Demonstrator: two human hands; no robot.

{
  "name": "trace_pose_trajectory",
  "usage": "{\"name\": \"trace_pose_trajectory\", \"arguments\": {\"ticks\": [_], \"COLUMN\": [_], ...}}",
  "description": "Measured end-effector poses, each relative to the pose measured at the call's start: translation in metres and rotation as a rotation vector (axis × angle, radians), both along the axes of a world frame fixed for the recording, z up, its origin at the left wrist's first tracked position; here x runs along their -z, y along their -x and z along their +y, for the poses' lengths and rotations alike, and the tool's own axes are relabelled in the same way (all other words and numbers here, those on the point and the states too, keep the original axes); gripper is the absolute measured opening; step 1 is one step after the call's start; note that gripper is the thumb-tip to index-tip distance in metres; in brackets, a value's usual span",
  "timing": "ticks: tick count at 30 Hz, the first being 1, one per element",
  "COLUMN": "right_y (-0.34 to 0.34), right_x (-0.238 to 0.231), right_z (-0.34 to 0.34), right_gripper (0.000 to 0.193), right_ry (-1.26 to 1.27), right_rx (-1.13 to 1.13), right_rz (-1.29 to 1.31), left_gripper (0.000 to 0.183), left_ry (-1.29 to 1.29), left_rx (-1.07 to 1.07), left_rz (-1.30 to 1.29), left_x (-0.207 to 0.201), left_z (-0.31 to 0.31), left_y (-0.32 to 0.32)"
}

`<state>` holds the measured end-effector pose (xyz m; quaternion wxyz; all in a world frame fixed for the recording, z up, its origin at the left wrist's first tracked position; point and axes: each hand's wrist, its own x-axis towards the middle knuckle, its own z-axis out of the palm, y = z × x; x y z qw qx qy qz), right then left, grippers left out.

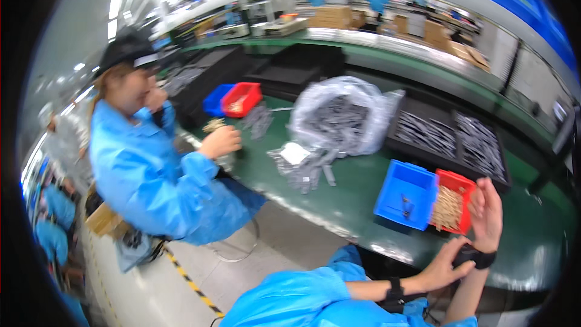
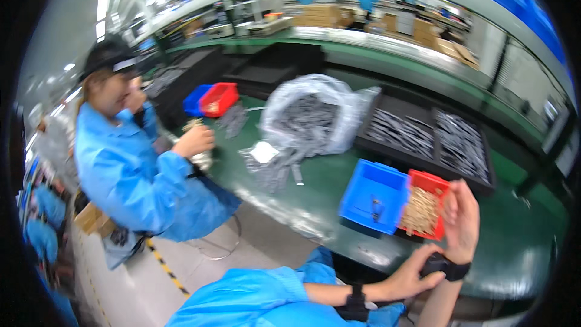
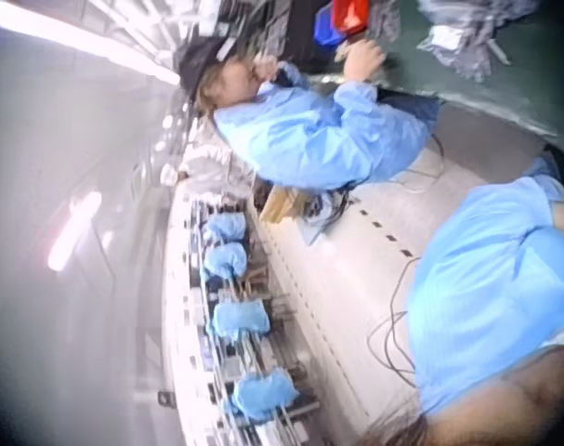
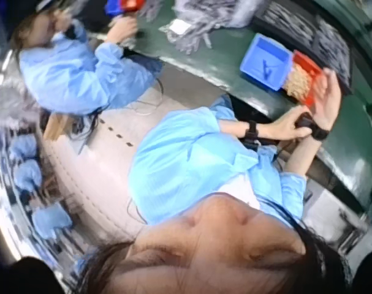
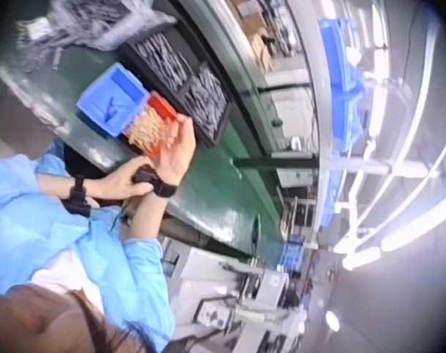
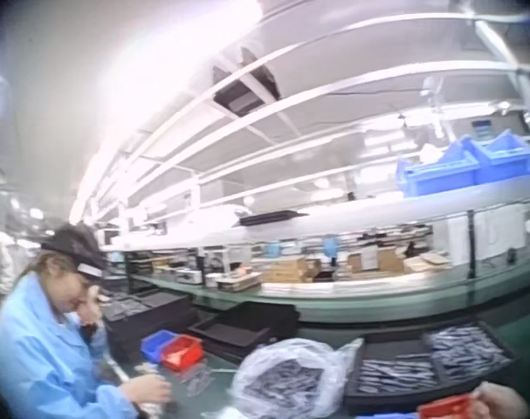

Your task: The person fastens a sensor to each wrist, joins a small component from a blue bin with a part from a red bin, and then removes a bundle of wires from a plastic bag to wrap them in white tape.

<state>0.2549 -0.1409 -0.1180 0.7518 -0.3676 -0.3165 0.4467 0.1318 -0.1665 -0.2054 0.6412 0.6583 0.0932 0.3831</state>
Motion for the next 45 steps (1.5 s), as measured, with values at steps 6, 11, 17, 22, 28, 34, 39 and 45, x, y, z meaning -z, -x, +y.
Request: {"name": "trace_pose_trajectory", "arguments": {"ticks": [6, 11, 17, 22, 28, 34, 39, 45], "right_y": [0.002, -0.003, 0.011, 0.028, 0.056, 0.087, 0.109, 0.093], "right_x": [-0.009, -0.013, -0.024, -0.042, -0.063, -0.049, -0.041, -0.031], "right_z": [0.012, 0.000, -0.024, -0.042, -0.065, -0.059, -0.045, -0.023], "right_gripper": [0.021, 0.027, 0.029, 0.036, 0.038, 0.034, 0.022, 0.030], "right_ry": [-0.075, -0.113, -0.222, -0.436, -0.811, -0.518, -0.142, 0.033], "right_rx": [-0.025, -0.065, -0.257, -0.408, -0.493, -0.557, -0.710, -0.498], "right_rz": [0.149, 0.124, 0.409, 0.414, 0.352, -0.084, -0.548, -0.216], "left_gripper": [0.047, 0.083, 0.030, 0.009, 0.010, 0.020, 0.029, 0.025], "left_ry": [0.123, -0.021, -0.286, -0.574, -0.536, -0.385, -0.633, 0.134], "left_rx": [0.225, 0.540, 0.595, 0.342, 0.328, 0.384, 0.597, 0.689], "left_rz": [0.088, -0.001, 0.181, -0.004, -0.110, -0.124, -0.180, -0.003], "left_x": [0.005, -0.006, -0.038, -0.046, -0.062, -0.039, -0.042, -0.024], "left_z": [0.026, 0.047, 0.052, 0.048, 0.046, 0.052, 0.066, 0.054], "left_y": [0.006, 0.013, 0.029, 0.024, 0.027, 0.028, 0.021, 0.020]}}
